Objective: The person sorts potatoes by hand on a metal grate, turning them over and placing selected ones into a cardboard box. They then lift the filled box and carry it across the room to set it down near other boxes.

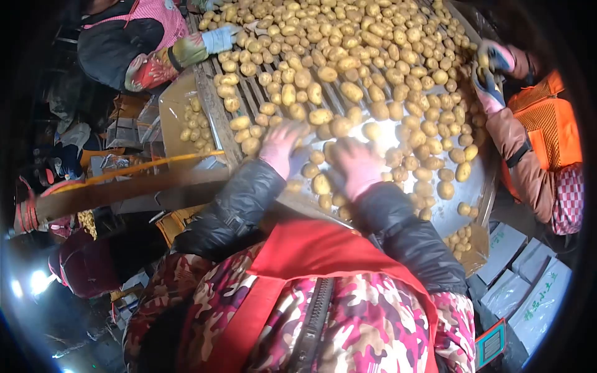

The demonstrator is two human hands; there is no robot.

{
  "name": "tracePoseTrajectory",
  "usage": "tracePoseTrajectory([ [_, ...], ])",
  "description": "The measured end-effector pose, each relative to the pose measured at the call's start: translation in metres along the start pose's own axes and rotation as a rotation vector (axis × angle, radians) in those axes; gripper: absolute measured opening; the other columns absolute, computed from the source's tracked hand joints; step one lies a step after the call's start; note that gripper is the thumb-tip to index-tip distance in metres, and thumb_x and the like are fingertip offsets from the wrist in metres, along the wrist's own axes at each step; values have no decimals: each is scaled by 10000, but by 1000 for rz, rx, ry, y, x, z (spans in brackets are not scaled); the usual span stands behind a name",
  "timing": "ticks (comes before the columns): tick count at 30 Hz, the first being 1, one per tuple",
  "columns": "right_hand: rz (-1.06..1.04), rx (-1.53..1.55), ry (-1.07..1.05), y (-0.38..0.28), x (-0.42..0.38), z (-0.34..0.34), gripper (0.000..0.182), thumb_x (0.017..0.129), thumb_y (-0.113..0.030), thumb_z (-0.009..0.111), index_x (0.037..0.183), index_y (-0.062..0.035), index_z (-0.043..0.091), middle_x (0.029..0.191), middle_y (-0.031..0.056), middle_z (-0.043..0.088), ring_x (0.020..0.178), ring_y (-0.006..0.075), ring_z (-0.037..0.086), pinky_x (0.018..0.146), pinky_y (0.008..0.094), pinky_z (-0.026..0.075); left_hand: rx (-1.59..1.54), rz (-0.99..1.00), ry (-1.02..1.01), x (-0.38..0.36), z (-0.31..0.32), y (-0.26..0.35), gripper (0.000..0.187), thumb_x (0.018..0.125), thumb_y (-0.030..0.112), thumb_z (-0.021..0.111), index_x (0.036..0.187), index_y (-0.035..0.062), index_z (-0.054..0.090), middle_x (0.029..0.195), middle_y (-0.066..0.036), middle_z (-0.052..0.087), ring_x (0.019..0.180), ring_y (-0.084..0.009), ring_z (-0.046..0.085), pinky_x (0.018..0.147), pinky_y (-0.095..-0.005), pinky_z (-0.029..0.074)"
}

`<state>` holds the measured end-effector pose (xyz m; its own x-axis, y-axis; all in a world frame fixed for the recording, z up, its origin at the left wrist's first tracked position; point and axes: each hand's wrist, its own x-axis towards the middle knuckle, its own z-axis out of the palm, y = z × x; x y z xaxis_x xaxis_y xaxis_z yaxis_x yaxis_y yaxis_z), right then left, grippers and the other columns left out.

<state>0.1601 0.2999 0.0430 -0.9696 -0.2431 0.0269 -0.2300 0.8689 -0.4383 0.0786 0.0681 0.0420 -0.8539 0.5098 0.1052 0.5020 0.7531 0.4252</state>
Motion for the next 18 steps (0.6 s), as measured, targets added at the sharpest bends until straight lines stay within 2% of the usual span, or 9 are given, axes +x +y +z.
tracePoseTrajectory([
  [3,-149,-80,-46,12,-1,6,552,880,-389,710,1374,-169,596,1504,158,491,1421,399,406,1136,624,323,-52,-86,204,48,-23,-32,546,862,208,766,1358,35,619,1402,-258,587,1338,-413,527,1150,-502,414],
  [5,-225,-3,-21,27,-6,-1,520,881,-339,710,1356,-158,604,1495,149,504,1405,391,424,1123,603,346,157,-286,314,75,-21,-58,585,890,322,725,1397,57,598,1430,-250,566,1358,-402,504,1166,-496,398],
  [6,-242,63,0,31,-7,-5,482,883,-301,710,1328,-141,620,1475,139,525,1385,388,447,1115,579,366,103,-348,339,90,-21,-76,600,897,364,708,1406,68,592,1467,-249,534,1390,-411,464,1171,-505,382],
  [8,-327,46,10,44,-12,-5,455,887,-275,711,1310,-129,630,1450,124,547,1362,380,471,1114,555,382,110,-321,369,117,-18,-82,616,888,358,724,1423,89,581,1486,-237,518,1404,-420,439,1182,-514,357],
  [10,-345,59,3,50,-14,-6,435,885,-255,715,1293,-126,640,1437,109,558,1357,368,478,1111,549,389,140,-121,378,138,-10,-73,655,885,372,727,1466,129,548,1517,-223,492,1424,-414,420,1201,-549,310],
  [12,-369,87,-22,54,-13,-9,422,889,-246,710,1287,-122,643,1436,106,559,1359,365,477,1110,551,388,140,-178,131,153,-7,-36,726,894,477,720,1509,163,499,1570,-175,448,1496,-389,328,1216,-627,232],
  [14,-379,195,-34,54,-3,-20,355,890,-203,704,1228,-100,672,1344,121,622,1306,355,538,1100,520,423,293,-55,-69,147,24,-21,732,904,522,701,1501,147,503,1581,-155,438,1508,-396,297,1213,-624,249],
  [16,-456,276,-32,65,10,-30,317,878,-146,711,1183,-63,687,1277,140,659,1264,361,578,1077,488,461,197,78,-93,120,37,-9,746,872,566,698,1444,107,559,1556,-133,465,1464,-385,358,1208,-599,271],
  [18,-272,393,91,64,27,-42,238,882,-65,684,1117,-34,700,1132,164,708,1046,366,681,920,448,550,68,233,-78,96,46,-2,712,857,541,710,1407,105,592,1540,-127,482,1445,-381,380,1185,-596,305],
])
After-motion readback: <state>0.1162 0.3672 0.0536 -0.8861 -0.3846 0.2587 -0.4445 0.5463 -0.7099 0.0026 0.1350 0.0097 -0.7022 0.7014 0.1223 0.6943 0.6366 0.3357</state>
